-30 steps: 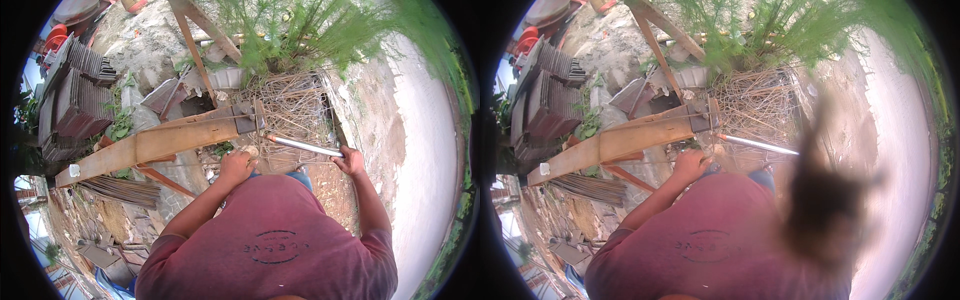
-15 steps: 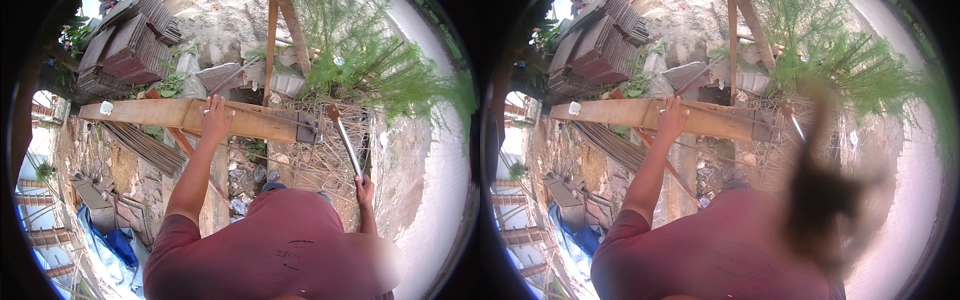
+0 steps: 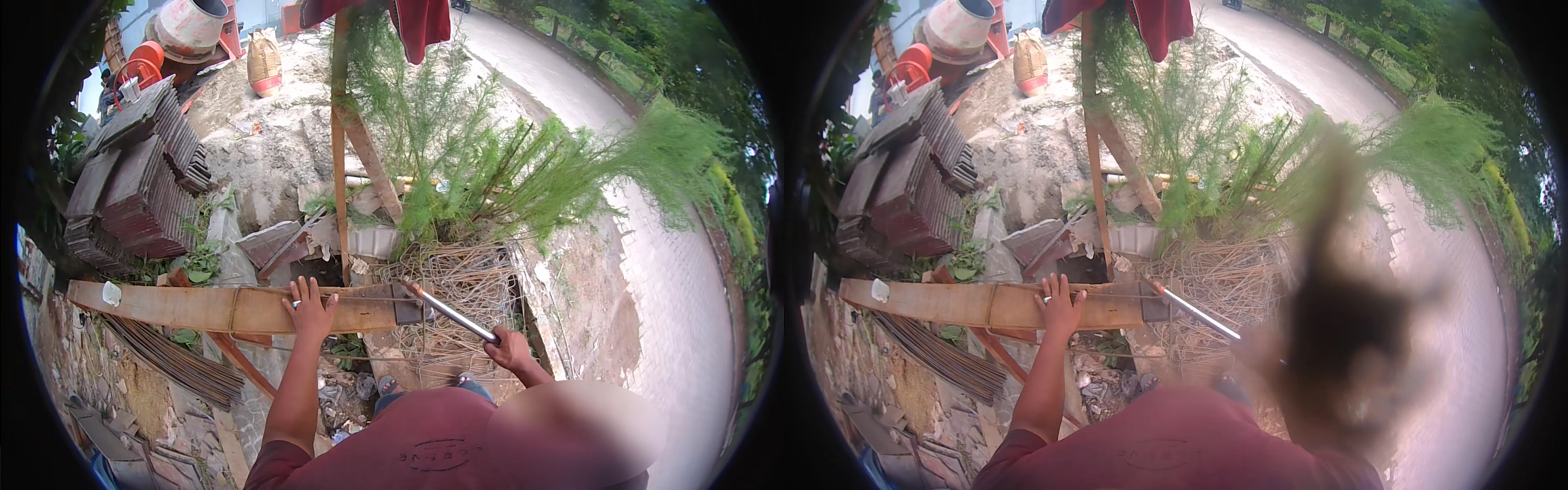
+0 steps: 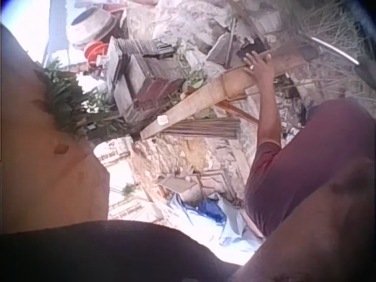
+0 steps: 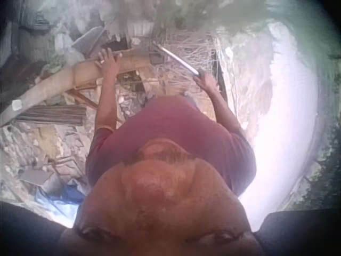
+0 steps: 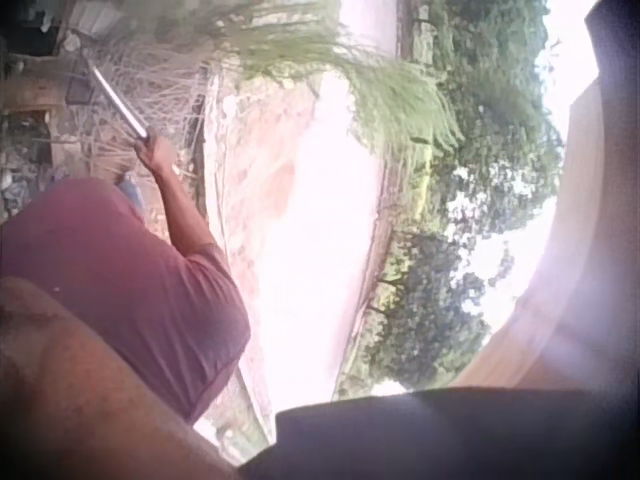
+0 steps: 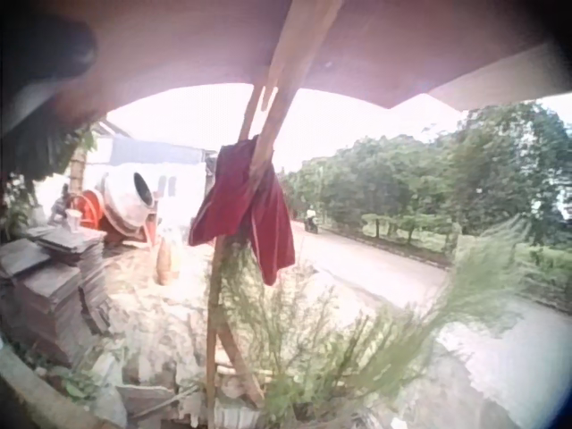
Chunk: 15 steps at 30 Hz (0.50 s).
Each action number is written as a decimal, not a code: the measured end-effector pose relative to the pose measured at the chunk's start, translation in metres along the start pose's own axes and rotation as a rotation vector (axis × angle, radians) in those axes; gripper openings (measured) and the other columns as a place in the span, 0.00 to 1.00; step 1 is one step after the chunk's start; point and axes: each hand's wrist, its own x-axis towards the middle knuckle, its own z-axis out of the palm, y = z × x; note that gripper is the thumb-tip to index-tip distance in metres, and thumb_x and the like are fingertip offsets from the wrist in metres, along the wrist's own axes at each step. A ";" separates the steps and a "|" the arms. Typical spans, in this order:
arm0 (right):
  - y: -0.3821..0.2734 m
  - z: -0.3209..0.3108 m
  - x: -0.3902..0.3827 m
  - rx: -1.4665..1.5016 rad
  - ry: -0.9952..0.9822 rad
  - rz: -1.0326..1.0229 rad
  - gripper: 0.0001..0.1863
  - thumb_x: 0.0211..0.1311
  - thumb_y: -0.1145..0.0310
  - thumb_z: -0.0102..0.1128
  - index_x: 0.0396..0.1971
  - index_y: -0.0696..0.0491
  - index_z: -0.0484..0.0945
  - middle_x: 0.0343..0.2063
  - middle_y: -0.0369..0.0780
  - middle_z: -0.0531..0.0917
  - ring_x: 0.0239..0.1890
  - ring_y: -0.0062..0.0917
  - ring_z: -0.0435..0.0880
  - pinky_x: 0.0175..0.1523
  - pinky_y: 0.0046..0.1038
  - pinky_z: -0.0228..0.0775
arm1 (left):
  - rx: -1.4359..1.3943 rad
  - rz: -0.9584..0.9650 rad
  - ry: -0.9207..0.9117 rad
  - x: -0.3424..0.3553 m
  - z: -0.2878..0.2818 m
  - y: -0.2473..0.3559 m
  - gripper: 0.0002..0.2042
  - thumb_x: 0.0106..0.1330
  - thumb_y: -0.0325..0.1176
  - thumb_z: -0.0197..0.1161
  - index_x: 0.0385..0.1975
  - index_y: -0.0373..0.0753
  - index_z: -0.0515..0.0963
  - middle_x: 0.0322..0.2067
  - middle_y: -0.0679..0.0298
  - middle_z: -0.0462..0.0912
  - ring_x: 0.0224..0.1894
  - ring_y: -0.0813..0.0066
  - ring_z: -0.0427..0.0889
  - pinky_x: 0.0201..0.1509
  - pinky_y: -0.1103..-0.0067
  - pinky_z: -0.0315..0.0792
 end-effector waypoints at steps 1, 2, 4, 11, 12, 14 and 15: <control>0.005 0.005 0.005 0.046 -0.012 -0.032 0.14 0.50 0.57 0.58 0.24 0.54 0.74 0.22 0.50 0.79 0.28 0.47 0.79 0.34 0.42 0.69 | 0.008 -0.021 -0.005 0.000 0.003 0.005 0.37 0.65 0.61 0.44 0.67 0.41 0.54 0.70 0.55 0.45 0.73 0.57 0.37 0.70 0.48 0.31; 0.010 0.007 0.009 0.092 -0.023 -0.064 0.14 0.49 0.57 0.58 0.23 0.54 0.74 0.21 0.50 0.79 0.27 0.47 0.78 0.34 0.42 0.69 | 0.016 -0.043 -0.011 0.001 0.005 0.010 0.37 0.65 0.61 0.44 0.67 0.41 0.54 0.70 0.55 0.45 0.73 0.57 0.37 0.70 0.49 0.31; 0.002 -0.006 0.009 0.207 0.023 -0.121 0.13 0.48 0.60 0.59 0.22 0.55 0.73 0.20 0.49 0.77 0.27 0.46 0.77 0.34 0.42 0.68 | 0.041 -0.054 0.005 0.000 0.004 0.012 0.36 0.66 0.61 0.43 0.67 0.42 0.55 0.70 0.56 0.46 0.73 0.58 0.36 0.70 0.50 0.31; 0.028 -0.027 0.072 -0.067 0.242 -0.355 0.12 0.43 0.62 0.63 0.19 0.54 0.71 0.19 0.44 0.77 0.27 0.42 0.78 0.34 0.42 0.69 | 0.064 -0.083 0.113 0.001 0.012 0.009 0.34 0.66 0.60 0.43 0.65 0.41 0.60 0.69 0.56 0.51 0.72 0.57 0.41 0.70 0.49 0.33; 0.031 -0.036 0.086 -0.166 0.207 -0.381 0.12 0.42 0.62 0.63 0.17 0.53 0.71 0.19 0.43 0.78 0.28 0.41 0.78 0.34 0.41 0.70 | 0.047 -0.104 0.139 0.002 0.018 0.006 0.34 0.66 0.60 0.43 0.65 0.41 0.61 0.69 0.56 0.52 0.72 0.58 0.42 0.70 0.50 0.34; 0.044 -0.047 0.110 -0.174 0.245 -0.456 0.12 0.41 0.63 0.63 0.15 0.53 0.71 0.18 0.45 0.77 0.26 0.42 0.78 0.33 0.41 0.70 | 0.047 -0.143 0.182 0.006 0.020 0.012 0.33 0.66 0.59 0.44 0.64 0.41 0.62 0.68 0.57 0.54 0.72 0.60 0.44 0.71 0.51 0.35; 0.050 -0.054 0.122 -0.277 0.245 -0.460 0.09 0.38 0.64 0.65 0.18 0.53 0.77 0.18 0.45 0.79 0.24 0.41 0.80 0.32 0.38 0.73 | 0.077 -0.147 0.200 0.005 0.021 0.017 0.32 0.66 0.59 0.44 0.63 0.41 0.63 0.68 0.57 0.55 0.72 0.61 0.44 0.71 0.52 0.36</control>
